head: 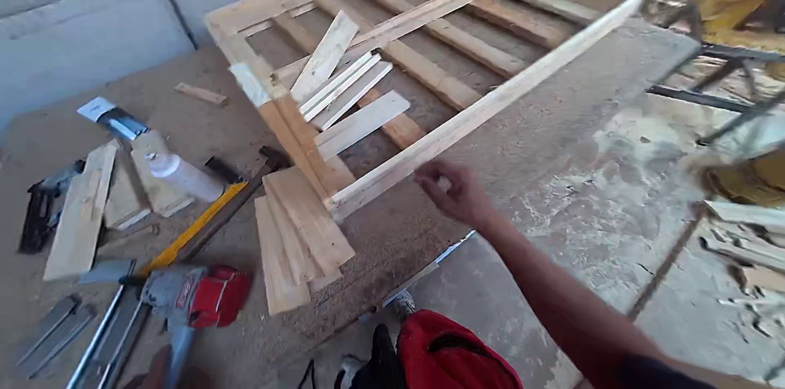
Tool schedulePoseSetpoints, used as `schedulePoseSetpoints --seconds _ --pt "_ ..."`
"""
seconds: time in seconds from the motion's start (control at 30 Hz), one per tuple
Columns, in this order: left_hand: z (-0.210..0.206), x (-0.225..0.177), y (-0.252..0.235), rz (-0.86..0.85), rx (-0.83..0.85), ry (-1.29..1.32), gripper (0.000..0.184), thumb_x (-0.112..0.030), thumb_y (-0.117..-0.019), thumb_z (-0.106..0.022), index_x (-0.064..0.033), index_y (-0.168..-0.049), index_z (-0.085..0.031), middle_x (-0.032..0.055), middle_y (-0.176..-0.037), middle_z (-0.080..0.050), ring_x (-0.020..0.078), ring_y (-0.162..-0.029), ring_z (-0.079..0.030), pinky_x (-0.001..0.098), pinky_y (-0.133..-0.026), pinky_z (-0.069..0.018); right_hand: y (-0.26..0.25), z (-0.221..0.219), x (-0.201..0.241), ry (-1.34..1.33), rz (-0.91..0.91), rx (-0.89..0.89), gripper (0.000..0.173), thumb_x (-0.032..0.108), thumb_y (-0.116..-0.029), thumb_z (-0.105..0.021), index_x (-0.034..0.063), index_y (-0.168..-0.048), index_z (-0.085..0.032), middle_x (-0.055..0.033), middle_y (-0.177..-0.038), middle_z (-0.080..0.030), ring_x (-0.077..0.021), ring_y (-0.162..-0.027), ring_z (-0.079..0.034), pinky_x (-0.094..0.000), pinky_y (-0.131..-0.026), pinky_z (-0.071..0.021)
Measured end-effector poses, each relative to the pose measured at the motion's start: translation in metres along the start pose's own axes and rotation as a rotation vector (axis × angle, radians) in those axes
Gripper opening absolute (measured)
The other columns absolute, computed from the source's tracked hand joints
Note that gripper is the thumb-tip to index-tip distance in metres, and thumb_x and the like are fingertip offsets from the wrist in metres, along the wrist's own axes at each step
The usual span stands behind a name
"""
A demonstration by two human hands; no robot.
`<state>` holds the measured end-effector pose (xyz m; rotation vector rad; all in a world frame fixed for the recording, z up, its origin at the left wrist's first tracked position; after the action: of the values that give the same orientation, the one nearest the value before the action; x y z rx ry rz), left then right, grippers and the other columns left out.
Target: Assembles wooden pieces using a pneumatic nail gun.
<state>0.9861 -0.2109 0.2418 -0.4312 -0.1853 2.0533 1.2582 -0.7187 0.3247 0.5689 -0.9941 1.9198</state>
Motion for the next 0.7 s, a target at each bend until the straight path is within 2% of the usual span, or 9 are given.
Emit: schedulePoseSetpoints --seconds 0.07,0.13,0.2,0.3,0.4,0.47,0.57,0.63,0.7 --pt "0.027 0.03 0.003 0.079 0.052 -0.074 0.058 -0.01 -0.0843 -0.072 -0.013 -0.141 -0.062 0.0347 -0.135 -0.055 0.0564 -0.115 -0.058 0.07 -0.091 -0.0503 -0.064 -0.007 -0.014 0.129 0.039 0.095 0.029 0.024 -0.1004 -0.062 0.0029 -0.12 -0.07 -0.0122 -0.11 -0.073 -0.0222 -0.099 -0.072 -0.045 -0.091 -0.0593" --pt "0.053 0.027 0.003 0.163 0.023 -0.087 0.051 -0.016 -0.0893 -0.074 -0.0105 -0.139 -0.063 0.0367 -0.139 -0.05 0.0597 -0.122 -0.052 0.074 -0.097 -0.0441 -0.124 -0.034 -0.034 0.259 0.06 0.23 0.043 0.03 -0.0965 -0.068 0.0047 -0.131 -0.064 -0.0179 -0.13 -0.066 -0.0337 -0.12 -0.064 -0.055 -0.101 -0.0528" --pt "0.068 -0.019 -0.002 0.168 -0.057 -0.016 0.043 -0.02 -0.0942 -0.072 -0.0016 -0.133 -0.064 0.0376 -0.137 -0.05 0.0585 -0.126 -0.049 0.0714 -0.103 -0.0422 -0.176 -0.065 -0.062 0.376 0.099 0.372 0.066 0.031 -0.0857 -0.081 0.0054 -0.14 -0.054 -0.0232 -0.143 -0.054 -0.0439 -0.134 -0.051 -0.0634 -0.107 -0.0453" --pt "0.056 -0.127 0.0 0.022 -0.019 0.085 0.047 -0.038 -0.0963 -0.068 -0.0015 -0.125 -0.068 0.0267 -0.134 -0.058 0.0444 -0.125 -0.057 0.0614 -0.103 -0.0493 -0.225 -0.11 -0.104 0.535 0.193 0.581 0.095 0.04 -0.0701 -0.092 0.008 -0.147 -0.047 -0.0267 -0.144 -0.052 -0.0497 -0.136 -0.047 -0.0689 -0.106 -0.0412" --pt "0.014 -0.225 -0.002 -0.019 0.143 0.134 0.084 -0.072 -0.0791 -0.072 -0.0117 -0.137 -0.063 0.0195 -0.144 -0.055 0.0396 -0.13 -0.055 0.0594 -0.103 -0.0497 -0.243 -0.135 -0.123 0.685 0.271 0.729 0.097 0.041 -0.0685 -0.093 0.0111 -0.148 -0.046 -0.0241 -0.14 -0.056 -0.0464 -0.129 -0.054 -0.0679 -0.104 -0.0425" --pt "-0.02 -0.259 -0.006 -0.022 0.213 0.106 0.106 -0.085 -0.066 -0.072 -0.02 -0.148 -0.054 0.0182 -0.156 -0.043 0.0432 -0.142 -0.041 0.0637 -0.111 -0.0403 -0.246 -0.138 -0.124 0.69 0.328 0.758 0.096 0.037 -0.0689 -0.094 0.0105 -0.147 -0.046 -0.0236 -0.138 -0.058 -0.0461 -0.127 -0.056 -0.0691 -0.104 -0.0422" --pt "-0.049 -0.262 -0.004 -0.081 0.25 0.034 0.106 -0.075 -0.0696 -0.077 -0.0271 -0.157 -0.041 0.0177 -0.168 -0.023 0.0498 -0.153 -0.017 0.0717 -0.118 -0.0204 -0.25 -0.125 -0.122 0.628 0.375 0.743 0.097 0.035 -0.0666 -0.095 0.0104 -0.147 -0.046 -0.0222 -0.137 -0.059 -0.0465 -0.127 -0.056 -0.0714 -0.102 -0.0435" --pt "-0.049 -0.245 0.007 -0.154 0.165 0.061 0.093 -0.061 -0.0741 -0.082 -0.0299 -0.154 -0.047 0.0144 -0.167 -0.028 0.0472 -0.154 -0.018 0.0712 -0.118 -0.021 -0.249 -0.093 -0.104 0.636 0.393 0.665 0.097 0.029 -0.0634 -0.097 0.0093 -0.145 -0.049 -0.0256 -0.133 -0.06 -0.0518 -0.123 -0.055 -0.0762 -0.098 -0.0421" --pt "-0.052 -0.224 0.017 -0.275 0.052 0.083 0.077 -0.061 -0.0824 -0.076 -0.0323 -0.15 -0.052 0.0153 -0.161 -0.039 0.0443 -0.15 -0.03 0.068 -0.117 -0.0293 -0.242 -0.044 -0.08 0.641 0.366 0.573 0.098 0.022 -0.0643 -0.097 0.0059 -0.147 -0.047 -0.0322 -0.134 -0.057 -0.0591 -0.123 -0.051 -0.0815 -0.096 -0.0378"
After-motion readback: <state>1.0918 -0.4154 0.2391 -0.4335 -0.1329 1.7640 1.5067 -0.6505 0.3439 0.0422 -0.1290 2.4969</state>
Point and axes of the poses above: each hand's wrist, its own y-axis away from the middle knuckle, its own z-axis out of the back of the hand, x = y × z, the point moved 5 cm from there along -y, towards the middle knuckle
